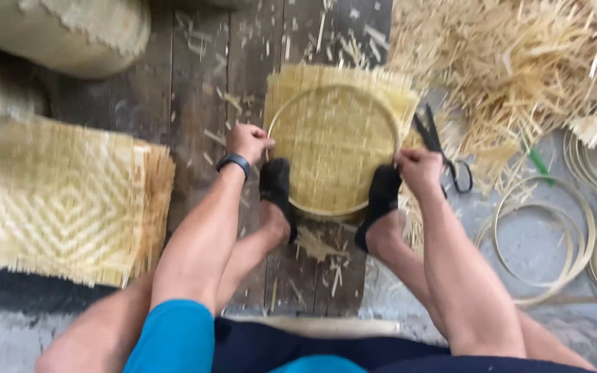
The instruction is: Assembling and trimming bamboo woven mats into circular frames to create basket or steamer components.
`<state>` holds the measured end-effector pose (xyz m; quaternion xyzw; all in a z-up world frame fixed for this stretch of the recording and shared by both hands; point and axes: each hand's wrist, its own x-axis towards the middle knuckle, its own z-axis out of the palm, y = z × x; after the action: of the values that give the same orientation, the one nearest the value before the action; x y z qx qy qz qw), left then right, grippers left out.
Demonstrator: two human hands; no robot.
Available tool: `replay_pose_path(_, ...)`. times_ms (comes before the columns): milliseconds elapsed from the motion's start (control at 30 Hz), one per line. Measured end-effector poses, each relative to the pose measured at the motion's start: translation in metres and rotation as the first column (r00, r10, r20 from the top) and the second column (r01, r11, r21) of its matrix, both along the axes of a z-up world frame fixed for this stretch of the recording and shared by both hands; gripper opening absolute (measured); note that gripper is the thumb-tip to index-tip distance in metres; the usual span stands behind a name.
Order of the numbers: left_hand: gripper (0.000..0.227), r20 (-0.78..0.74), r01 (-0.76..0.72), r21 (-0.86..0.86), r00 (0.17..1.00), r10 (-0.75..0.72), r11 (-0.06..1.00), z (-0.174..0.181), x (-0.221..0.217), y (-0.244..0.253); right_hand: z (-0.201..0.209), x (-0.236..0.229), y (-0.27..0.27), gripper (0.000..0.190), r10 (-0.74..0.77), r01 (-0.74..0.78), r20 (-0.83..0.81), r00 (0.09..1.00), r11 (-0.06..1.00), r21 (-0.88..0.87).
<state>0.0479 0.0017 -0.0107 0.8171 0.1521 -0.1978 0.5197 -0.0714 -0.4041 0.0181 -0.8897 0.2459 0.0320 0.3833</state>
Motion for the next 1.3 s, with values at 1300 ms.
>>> replay_pose_path(1300, 0.042, 0.053, 0.558, 0.042, 0.827, -0.56, 0.829, -0.041, 0.106, -0.128, -0.064, 0.1, 0.032, 0.055, 0.086, -0.097, -0.06, 0.994, 0.972, -0.215)
